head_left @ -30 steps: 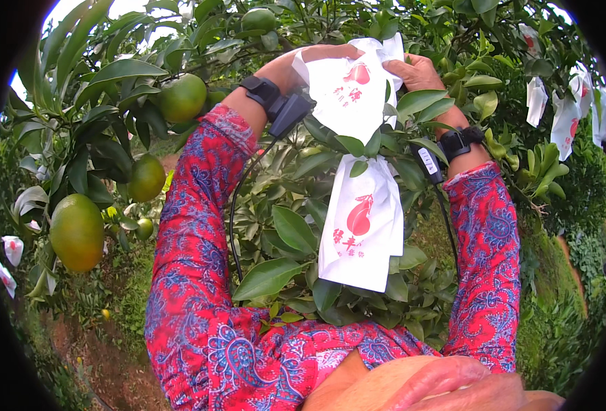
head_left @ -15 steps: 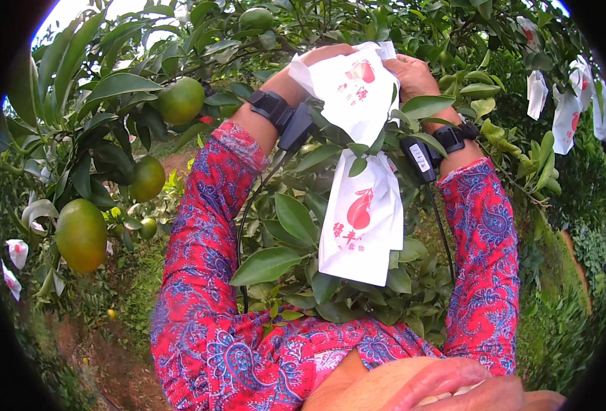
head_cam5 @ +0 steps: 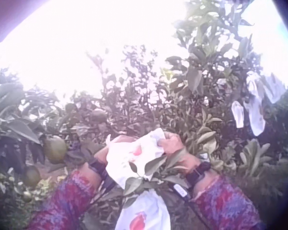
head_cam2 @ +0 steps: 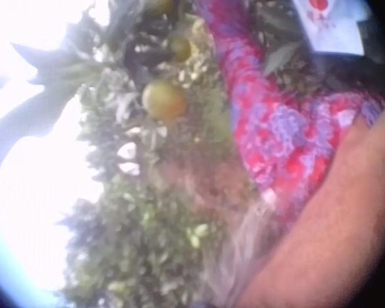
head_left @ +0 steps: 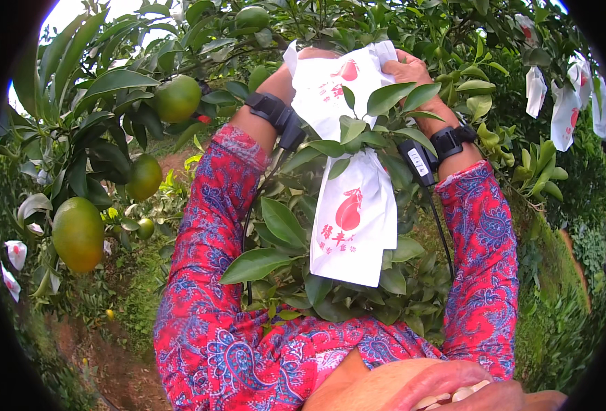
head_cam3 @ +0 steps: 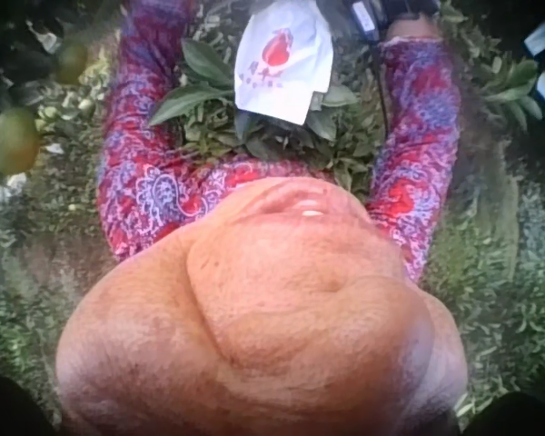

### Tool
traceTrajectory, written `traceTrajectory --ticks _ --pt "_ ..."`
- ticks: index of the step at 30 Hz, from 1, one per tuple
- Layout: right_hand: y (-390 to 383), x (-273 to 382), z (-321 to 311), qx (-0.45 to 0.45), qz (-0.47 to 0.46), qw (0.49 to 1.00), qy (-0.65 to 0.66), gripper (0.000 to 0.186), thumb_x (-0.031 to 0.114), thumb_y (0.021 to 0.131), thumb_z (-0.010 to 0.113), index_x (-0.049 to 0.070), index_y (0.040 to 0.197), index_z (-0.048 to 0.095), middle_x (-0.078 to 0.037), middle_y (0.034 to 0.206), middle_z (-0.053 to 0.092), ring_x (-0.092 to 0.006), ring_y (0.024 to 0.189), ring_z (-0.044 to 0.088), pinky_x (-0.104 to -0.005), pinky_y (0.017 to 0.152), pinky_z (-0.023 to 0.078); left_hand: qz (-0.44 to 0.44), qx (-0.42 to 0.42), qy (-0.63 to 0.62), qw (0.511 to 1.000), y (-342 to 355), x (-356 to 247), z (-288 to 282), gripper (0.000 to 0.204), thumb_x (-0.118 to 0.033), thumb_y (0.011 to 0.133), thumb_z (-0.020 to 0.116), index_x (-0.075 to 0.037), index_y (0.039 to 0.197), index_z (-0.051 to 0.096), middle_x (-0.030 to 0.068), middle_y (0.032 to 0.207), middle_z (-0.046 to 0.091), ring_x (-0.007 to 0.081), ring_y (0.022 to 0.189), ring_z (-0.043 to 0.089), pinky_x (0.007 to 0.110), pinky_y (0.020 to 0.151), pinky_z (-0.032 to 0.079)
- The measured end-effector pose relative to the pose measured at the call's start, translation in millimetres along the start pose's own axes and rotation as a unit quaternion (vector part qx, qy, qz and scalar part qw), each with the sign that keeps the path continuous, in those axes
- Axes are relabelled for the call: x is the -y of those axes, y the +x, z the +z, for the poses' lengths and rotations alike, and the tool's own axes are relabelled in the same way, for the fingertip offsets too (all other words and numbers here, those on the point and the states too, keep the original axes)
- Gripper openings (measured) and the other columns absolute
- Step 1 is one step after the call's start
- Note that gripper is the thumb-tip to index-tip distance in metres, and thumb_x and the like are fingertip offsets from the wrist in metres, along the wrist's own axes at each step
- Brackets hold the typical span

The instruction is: The person places white paper bags over green citrus fruits hanging on a tree and ties them to the branches. The person repeats this process for several fruits in the orchard.

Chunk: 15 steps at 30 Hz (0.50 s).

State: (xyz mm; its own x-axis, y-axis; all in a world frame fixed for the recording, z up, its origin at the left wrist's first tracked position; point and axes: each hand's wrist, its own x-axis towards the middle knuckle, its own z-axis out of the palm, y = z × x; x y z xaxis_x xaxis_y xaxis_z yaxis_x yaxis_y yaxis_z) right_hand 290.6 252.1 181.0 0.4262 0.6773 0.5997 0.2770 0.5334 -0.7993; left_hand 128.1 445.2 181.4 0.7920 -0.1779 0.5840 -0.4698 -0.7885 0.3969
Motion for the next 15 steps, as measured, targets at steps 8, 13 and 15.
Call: traceTrajectory --ticks 8,13,15 --pt "-11 3 0 0.078 -0.013 0.997 0.008 0.03 0.004 0.078 0.057 -0.002 0.106 0.067 -0.005 0.091 0.069 -0.0128 0.076 0.064 -0.0261 0.069 0.051 -0.196 -0.049 -0.512 0.835 -10 -26 7 0.031 -0.012 0.093 0.06 0.002 0.121 0.06 0.0102 0.116 0.067 0.0163 0.097 0.067 0.03 0.085 0.055" --pt "-7 -1 -3 0.026 -0.133 0.969 -0.205 0.035 0.013 0.076 0.057 0.001 0.106 0.068 -0.005 0.089 0.069 -0.0124 0.076 0.061 -0.0278 0.074 0.051 -0.018 0.055 -0.205 0.977 16 -43 -1 0.038 -0.02 0.099 0.054 -0.003 0.133 0.052 0.0035 0.122 0.059 0.006 0.109 0.054 0.024 0.092 0.046" --pt "-7 -3 -3 0.034 -0.17 0.964 -0.201 0.036 0.014 0.076 0.057 0.001 0.107 0.068 -0.006 0.088 0.069 -0.0128 0.077 0.061 -0.0286 0.075 0.051 -0.083 0.055 -0.176 0.979 21 -52 1 0.046 -0.016 0.096 0.055 -0.002 0.139 0.046 0.0062 0.135 0.051 0.0113 0.121 0.049 0.026 0.103 0.04"
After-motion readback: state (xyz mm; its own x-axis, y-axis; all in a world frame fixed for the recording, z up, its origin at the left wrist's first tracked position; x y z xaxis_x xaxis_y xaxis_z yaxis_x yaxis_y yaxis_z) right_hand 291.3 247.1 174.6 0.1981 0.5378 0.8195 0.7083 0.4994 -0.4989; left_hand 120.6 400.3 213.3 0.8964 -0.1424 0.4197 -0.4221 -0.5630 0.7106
